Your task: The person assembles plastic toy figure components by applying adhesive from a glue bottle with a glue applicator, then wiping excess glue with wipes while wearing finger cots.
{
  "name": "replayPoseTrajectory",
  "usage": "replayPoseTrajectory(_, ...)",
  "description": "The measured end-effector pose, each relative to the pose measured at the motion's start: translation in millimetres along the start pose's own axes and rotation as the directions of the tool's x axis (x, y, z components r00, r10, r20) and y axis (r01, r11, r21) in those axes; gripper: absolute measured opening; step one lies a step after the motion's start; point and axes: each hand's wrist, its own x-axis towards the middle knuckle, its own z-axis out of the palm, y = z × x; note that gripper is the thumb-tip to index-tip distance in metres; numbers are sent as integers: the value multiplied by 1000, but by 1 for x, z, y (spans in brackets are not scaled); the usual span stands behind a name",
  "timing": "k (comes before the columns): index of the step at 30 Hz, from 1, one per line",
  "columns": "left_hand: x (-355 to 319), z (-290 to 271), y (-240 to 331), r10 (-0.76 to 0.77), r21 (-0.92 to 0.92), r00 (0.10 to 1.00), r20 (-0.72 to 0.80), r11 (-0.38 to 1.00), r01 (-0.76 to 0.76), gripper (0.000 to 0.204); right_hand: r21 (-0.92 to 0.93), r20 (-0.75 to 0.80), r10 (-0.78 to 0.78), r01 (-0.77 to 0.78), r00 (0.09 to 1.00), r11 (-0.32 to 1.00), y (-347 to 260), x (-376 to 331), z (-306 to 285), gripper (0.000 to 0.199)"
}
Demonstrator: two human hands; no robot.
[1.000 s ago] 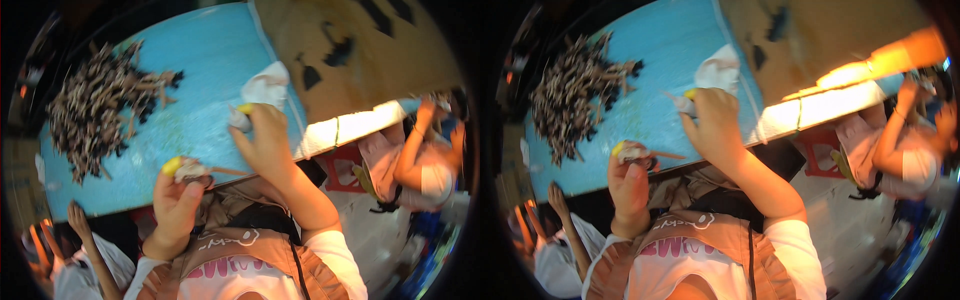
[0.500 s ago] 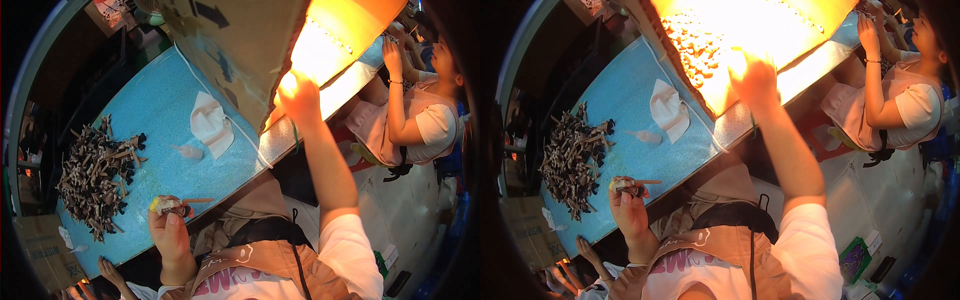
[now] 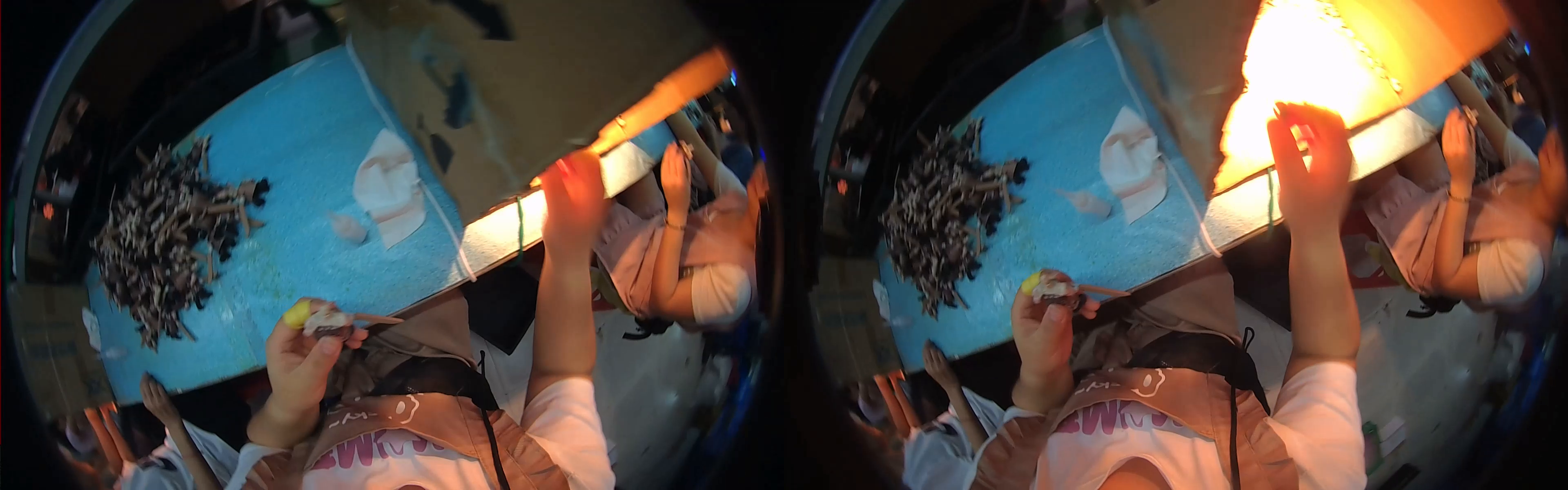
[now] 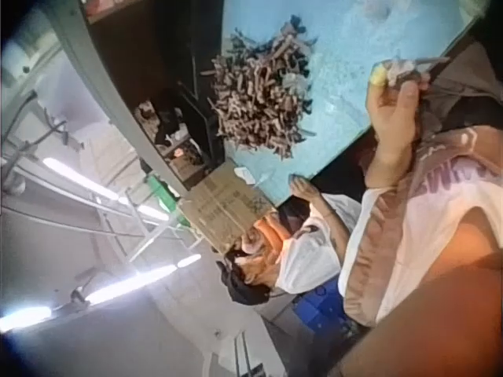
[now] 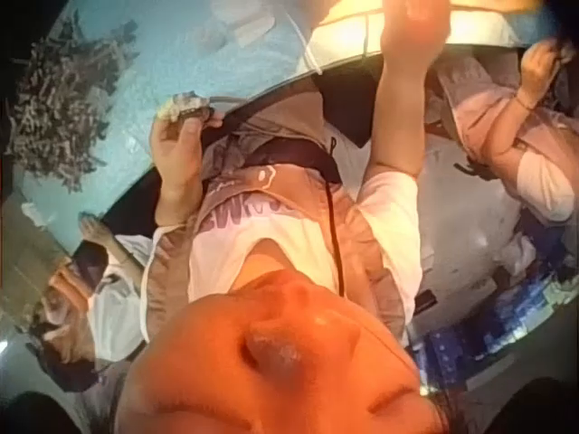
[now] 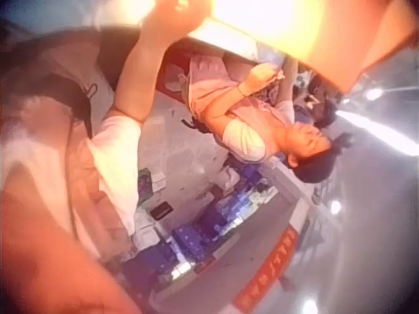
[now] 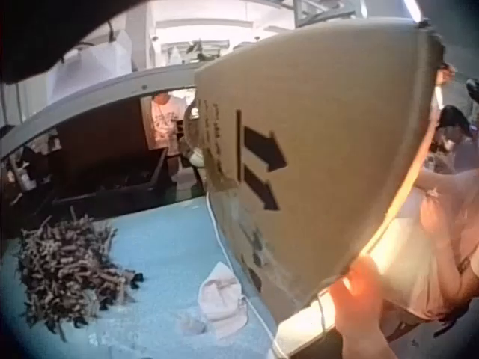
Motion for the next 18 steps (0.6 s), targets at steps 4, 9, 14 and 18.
replayPoseTrajectory(4, 4, 15, 4, -71, -21, 990, 121, 997, 74, 34, -33, 252, -171, 185, 952, 982, -92, -76, 5, 23)
replayPoseTrajectory(9, 9, 5, 7, 81, 311, 945, 316, 932, -184, 34, 203, 409, -52, -35, 911, 978, -106, -92, 47, 29)
replayPoseTrajectory(14, 6, -2, 17, 184, 461, 927, 327, 825, -326, 35, 165, 544, -150, 70, 826, 984, -108, -93, 64, 32)
replayPoseTrajectory(18, 1, -7, 17, 211, 482, 932, 293, 810, -335, 36, 4, 620, -194, 244, 760, 970, -118, -92, 62, 30)
